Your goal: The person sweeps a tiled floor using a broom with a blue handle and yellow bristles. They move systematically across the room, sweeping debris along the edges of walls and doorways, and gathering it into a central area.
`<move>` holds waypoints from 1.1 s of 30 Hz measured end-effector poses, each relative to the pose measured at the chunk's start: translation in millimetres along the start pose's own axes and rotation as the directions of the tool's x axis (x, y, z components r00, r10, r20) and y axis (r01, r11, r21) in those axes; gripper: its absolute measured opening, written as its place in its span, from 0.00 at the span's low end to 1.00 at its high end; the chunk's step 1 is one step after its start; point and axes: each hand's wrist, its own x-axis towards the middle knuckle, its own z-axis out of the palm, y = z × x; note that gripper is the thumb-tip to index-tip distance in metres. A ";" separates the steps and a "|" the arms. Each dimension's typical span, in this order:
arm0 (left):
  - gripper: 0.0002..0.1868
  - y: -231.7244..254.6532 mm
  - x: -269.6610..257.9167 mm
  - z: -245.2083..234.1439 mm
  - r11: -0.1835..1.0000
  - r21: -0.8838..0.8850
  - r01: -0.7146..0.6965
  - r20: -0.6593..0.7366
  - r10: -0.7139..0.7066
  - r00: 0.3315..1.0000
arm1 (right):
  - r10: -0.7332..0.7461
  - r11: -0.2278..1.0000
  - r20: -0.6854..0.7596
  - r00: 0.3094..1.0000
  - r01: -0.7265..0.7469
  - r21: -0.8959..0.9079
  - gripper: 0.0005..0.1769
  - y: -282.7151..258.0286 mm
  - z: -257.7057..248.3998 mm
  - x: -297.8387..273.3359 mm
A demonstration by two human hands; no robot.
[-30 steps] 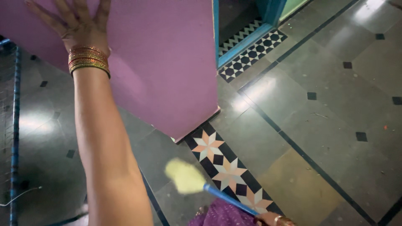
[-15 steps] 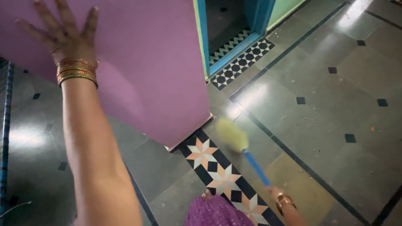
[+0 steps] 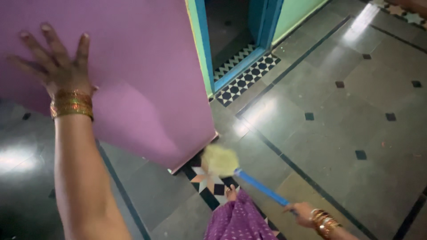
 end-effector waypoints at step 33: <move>0.40 379.1 -7.7 80.0 -0.036 -0.986 0.161 0.136 0.378 0.916 | 0.178 0.931 -0.115 0.977 -0.129 0.341 0.45 21.2 -292.4 191.5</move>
